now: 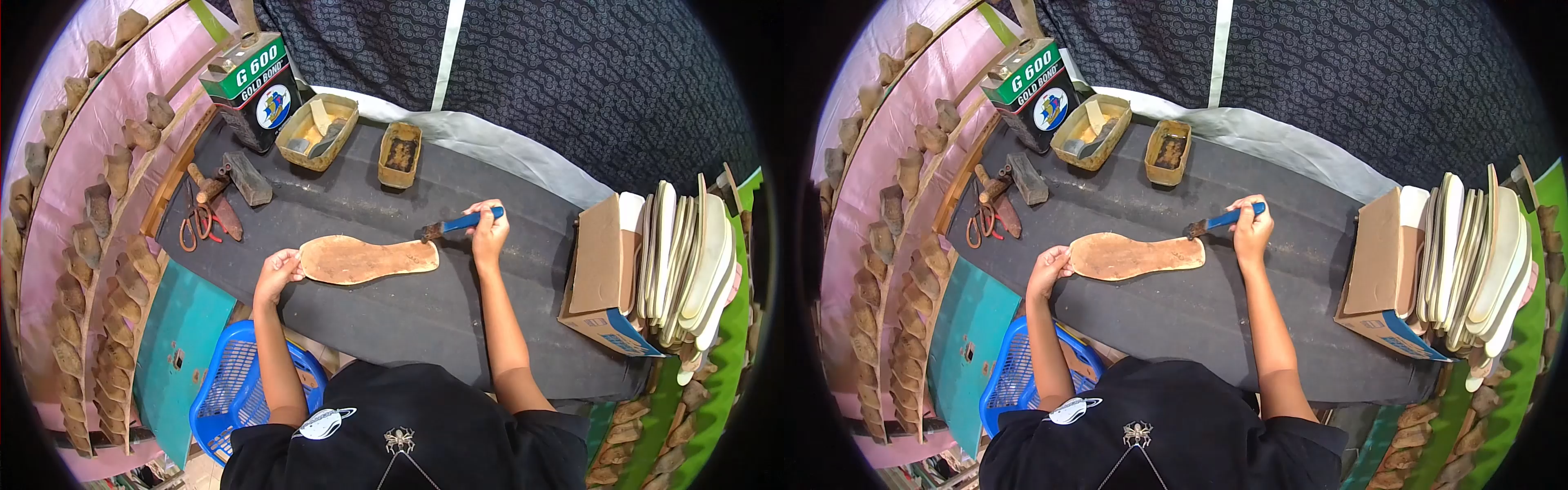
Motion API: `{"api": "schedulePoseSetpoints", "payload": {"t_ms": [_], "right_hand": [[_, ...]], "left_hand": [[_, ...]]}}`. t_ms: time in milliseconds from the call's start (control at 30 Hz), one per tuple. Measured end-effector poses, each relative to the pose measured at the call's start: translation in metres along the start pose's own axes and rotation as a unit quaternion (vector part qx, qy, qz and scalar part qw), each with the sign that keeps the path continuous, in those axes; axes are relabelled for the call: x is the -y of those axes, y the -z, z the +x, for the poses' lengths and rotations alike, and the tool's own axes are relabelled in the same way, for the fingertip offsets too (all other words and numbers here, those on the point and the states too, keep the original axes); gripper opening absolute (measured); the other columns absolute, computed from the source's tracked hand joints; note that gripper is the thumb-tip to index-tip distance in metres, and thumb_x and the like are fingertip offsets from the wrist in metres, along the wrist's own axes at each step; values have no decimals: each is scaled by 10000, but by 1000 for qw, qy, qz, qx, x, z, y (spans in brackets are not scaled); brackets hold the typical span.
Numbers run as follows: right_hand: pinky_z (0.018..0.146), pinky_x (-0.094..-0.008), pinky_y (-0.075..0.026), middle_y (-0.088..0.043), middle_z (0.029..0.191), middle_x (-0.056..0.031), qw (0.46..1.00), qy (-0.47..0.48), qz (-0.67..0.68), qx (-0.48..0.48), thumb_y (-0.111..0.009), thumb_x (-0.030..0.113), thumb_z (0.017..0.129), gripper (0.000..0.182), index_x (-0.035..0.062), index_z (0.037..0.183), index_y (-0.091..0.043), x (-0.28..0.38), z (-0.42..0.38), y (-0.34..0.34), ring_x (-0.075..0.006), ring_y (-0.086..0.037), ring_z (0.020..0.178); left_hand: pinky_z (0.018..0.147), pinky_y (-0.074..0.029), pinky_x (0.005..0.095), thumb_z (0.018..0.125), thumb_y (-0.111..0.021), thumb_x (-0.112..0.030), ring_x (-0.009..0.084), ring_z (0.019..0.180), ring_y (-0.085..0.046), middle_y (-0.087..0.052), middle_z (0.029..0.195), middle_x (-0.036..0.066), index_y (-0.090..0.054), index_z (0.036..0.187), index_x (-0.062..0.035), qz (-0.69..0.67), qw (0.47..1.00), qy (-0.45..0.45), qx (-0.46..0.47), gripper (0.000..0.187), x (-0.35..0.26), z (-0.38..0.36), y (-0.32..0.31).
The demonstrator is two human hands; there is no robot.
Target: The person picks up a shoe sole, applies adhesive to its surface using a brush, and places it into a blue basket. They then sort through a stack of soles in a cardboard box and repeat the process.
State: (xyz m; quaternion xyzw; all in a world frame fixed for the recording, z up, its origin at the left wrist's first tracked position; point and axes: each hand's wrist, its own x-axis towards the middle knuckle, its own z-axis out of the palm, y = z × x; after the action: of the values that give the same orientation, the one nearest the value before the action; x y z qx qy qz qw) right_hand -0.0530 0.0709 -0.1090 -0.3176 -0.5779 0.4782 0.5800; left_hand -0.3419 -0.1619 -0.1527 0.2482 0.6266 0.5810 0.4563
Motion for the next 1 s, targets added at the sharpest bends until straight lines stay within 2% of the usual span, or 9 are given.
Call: {"api": "schedulePoseSetpoints", "payload": {"t_ms": [67,167,233,333,433,500,800,867,1000], "right_hand": [[405,-171,-382,-568,700,-81,1000,22,1,-11,-399,132,864,167,28,748,-460,8,-1,1,-68,-504,530],[400,-159,-352,-563,704,-93,996,25,65,49,-425,191,866,203,42,729,-439,20,-14,-3,-60,-478,516],[455,-189,-390,-562,711,-92,994,-14,54,94,-455,210,855,209,37,738,-448,31,-33,-9,-82,-496,552],[612,-262,-440,-559,712,-88,982,85,-17,169,-497,191,833,209,9,731,-484,30,-50,-16,-138,-531,652],[569,-253,-431,-554,688,-105,961,153,-104,207,-484,146,816,190,-5,702,-483,38,-51,-11,-142,-533,618],[529,-259,-432,-543,658,-85,967,153,-117,168,-520,138,791,168,9,687,-502,38,-48,-4,-157,-534,563],[522,-254,-416,-530,628,-77,970,158,-160,96,-506,196,814,236,7,675,-481,35,-27,18,-147,-526,564],[522,-249,-416,-532,635,-75,989,130,-49,55,-501,205,820,244,11,674,-474,37,-32,8,-144,-533,576],[527,-250,-425,-544,621,-86,983,122,-72,115,-488,218,833,267,11,665,-465,26,-39,-1,-141,-541,572]], "left_hand": [[547,-447,173,852,-515,-164,58,585,-524,-558,686,-5,-552,890,-28,0,1000,0,1,146,0,1,0],[555,-448,181,849,-525,-176,61,589,-520,-554,684,-4,-554,889,-28,-2,1000,-1,8,156,5,4,4],[555,-447,180,849,-526,-181,60,586,-519,-554,685,-5,-554,888,-29,-4,1000,-2,13,160,5,4,4],[554,-445,179,849,-527,-188,60,586,-517,-555,687,-5,-554,888,-28,12,1000,2,-4,167,-1,0,-1],[556,-445,180,848,-529,-190,61,590,-518,-557,691,-4,-553,889,-26,10,1000,3,-3,171,-2,0,-1],[559,-446,180,850,-524,-181,61,597,-519,-560,699,0,-552,890,-22,10,1000,2,-2,167,-1,0,-1],[565,-448,183,853,-511,-159,64,602,-520,-563,709,4,-549,905,-14,4,1000,-8,-2,159,3,2,0],[565,-447,182,854,-512,-162,64,601,-520,-562,707,4,-550,903,-15,5,1000,-7,-1,160,2,2,-1],[550,-446,166,854,-515,-162,56,590,-522,-562,707,-5,-544,928,-18,14,1000,2,-8,165,0,1,-2]]}}
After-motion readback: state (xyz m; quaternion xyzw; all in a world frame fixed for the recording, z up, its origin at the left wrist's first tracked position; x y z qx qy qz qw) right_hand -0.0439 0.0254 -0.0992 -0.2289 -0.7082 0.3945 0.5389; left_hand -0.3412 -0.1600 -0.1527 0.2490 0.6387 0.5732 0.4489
